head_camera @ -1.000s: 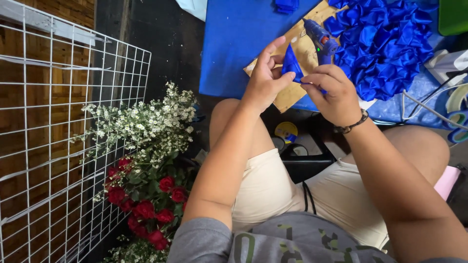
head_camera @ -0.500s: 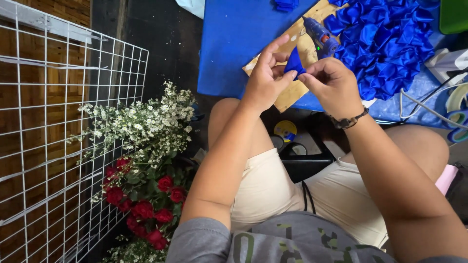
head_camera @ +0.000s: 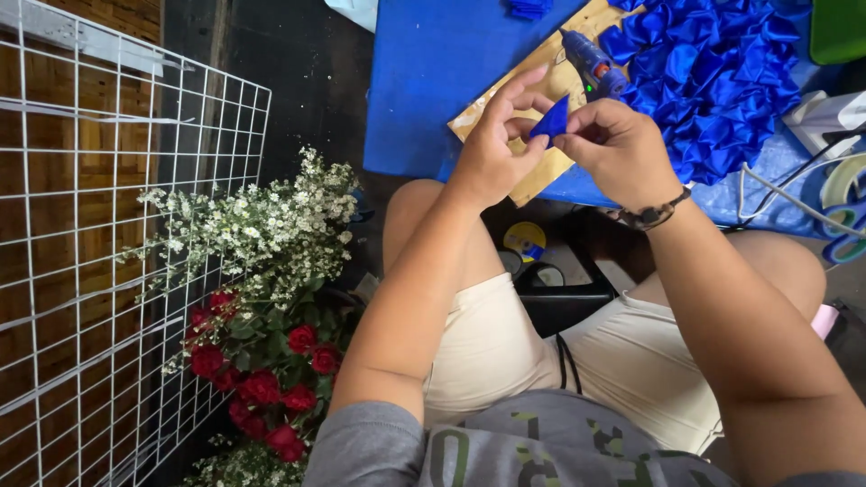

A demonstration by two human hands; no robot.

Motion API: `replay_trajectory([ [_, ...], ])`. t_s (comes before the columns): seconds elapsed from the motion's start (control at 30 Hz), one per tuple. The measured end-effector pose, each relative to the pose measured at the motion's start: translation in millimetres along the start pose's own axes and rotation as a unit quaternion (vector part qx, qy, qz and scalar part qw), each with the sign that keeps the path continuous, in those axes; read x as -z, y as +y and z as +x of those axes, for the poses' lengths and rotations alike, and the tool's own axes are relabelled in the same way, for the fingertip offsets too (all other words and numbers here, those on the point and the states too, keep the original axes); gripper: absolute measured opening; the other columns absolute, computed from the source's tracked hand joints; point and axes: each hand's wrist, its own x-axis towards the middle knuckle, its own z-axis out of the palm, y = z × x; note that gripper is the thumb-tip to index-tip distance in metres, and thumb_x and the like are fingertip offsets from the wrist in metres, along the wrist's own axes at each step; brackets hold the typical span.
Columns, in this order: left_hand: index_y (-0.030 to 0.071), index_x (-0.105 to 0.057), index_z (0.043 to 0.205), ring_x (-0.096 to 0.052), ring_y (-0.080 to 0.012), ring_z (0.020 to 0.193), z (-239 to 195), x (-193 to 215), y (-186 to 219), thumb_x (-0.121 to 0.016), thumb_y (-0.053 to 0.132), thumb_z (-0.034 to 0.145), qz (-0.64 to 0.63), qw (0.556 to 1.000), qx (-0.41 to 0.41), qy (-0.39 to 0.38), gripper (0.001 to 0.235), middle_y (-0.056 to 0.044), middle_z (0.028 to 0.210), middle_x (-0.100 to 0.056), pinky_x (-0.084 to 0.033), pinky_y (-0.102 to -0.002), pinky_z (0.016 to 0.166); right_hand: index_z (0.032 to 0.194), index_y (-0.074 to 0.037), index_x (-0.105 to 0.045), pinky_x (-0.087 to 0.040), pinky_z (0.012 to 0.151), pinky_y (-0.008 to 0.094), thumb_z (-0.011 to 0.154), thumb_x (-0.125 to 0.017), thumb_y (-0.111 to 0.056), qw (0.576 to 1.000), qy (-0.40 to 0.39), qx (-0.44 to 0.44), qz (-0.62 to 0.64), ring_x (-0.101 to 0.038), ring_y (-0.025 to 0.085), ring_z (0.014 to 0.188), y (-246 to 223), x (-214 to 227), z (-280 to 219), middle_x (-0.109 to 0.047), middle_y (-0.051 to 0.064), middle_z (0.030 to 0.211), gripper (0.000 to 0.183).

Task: The person sits cross-legged on the floor and uses a hot glue gun to apply adhesive to small blue fabric pieces. They fold and press the fabric into rose shapes, repeating the process to create multiple fabric roses.

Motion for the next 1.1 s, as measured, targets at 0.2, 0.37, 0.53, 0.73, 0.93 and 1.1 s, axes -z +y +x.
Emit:
replay_trajectory([
  [0.2, 0.020, -0.040, 0.153, -0.068, -0.0111, 0.087, 1, -1, 9, -0.080, 0.005, 0.091, -0.046, 0.988, 0.144, -0.008, 0.075, -0.004, 0.092, -0.071, -0.058, -0.024, 0.080, 0.092, -0.010, -0.063, -0.041, 0.053, 0.020, 0.103, -0.070, -0.006, 0.981, -0.044, -0.111, 0.151, -0.046, 0.008, 0.056, -20, 5, 5, -0.051, -0.001, 0.068, 0.014],
  [0.37, 0.017, -0.049, 0.145, -0.068, -0.0113, 0.085, 2, 0, -5, -0.077, -0.001, 0.088, -0.071, 0.985, 0.159, 0.002, 0.065, -0.004, 0.089, -0.070, -0.057, -0.025, 0.082, 0.110, -0.007, -0.061, -0.048, 0.058, 0.019, 0.097, -0.068, -0.005, 0.959, -0.114, -0.081, 0.246, -0.051, 0.008, 0.063, -17, 21, 8, -0.057, 0.000, 0.084, 0.015],
  [0.53, 0.019, -0.059, 0.136, -0.060, -0.0081, 0.076, 2, -3, 6, -0.073, 0.003, 0.089, -0.004, 0.982, 0.187, -0.031, 0.052, 0.004, 0.081, -0.062, -0.052, -0.024, 0.079, 0.127, -0.007, -0.063, -0.051, 0.062, 0.021, 0.104, -0.066, -0.009, 0.981, -0.021, -0.075, 0.177, -0.056, 0.009, 0.068, -20, 19, 4, -0.062, 0.003, 0.089, 0.023],
  [0.73, 0.015, -0.074, 0.107, -0.062, -0.0066, 0.079, 7, -3, 21, -0.073, 0.030, 0.082, 0.040, 0.947, 0.318, -0.040, 0.029, 0.006, 0.082, -0.068, -0.049, -0.023, 0.075, 0.111, -0.003, -0.072, -0.056, 0.078, 0.025, 0.107, -0.075, 0.004, 0.993, 0.060, 0.092, -0.045, -0.065, 0.014, 0.084, -10, 12, -1, -0.065, 0.008, 0.104, 0.009],
  [0.93, 0.015, -0.077, 0.096, -0.058, -0.0102, 0.076, 10, -2, 31, -0.071, 0.032, 0.082, 0.053, 0.934, 0.351, -0.037, 0.022, 0.005, 0.076, -0.062, -0.044, -0.026, 0.072, 0.108, 0.003, -0.072, -0.054, 0.094, 0.043, 0.099, -0.065, 0.019, 0.928, 0.097, 0.313, -0.174, -0.067, 0.033, 0.101, -6, 13, -2, -0.071, 0.017, 0.106, 0.020],
  [1.1, 0.017, -0.076, 0.083, -0.062, -0.0073, 0.069, 3, -1, 4, -0.079, 0.032, 0.077, -0.012, 0.961, 0.275, 0.012, 0.016, 0.001, 0.066, -0.068, -0.049, -0.024, 0.068, 0.104, -0.010, -0.082, -0.058, 0.068, 0.038, 0.098, -0.079, 0.001, 0.857, 0.156, 0.404, -0.279, -0.068, 0.027, 0.085, 20, 9, 4, -0.067, 0.008, 0.100, 0.012],
])
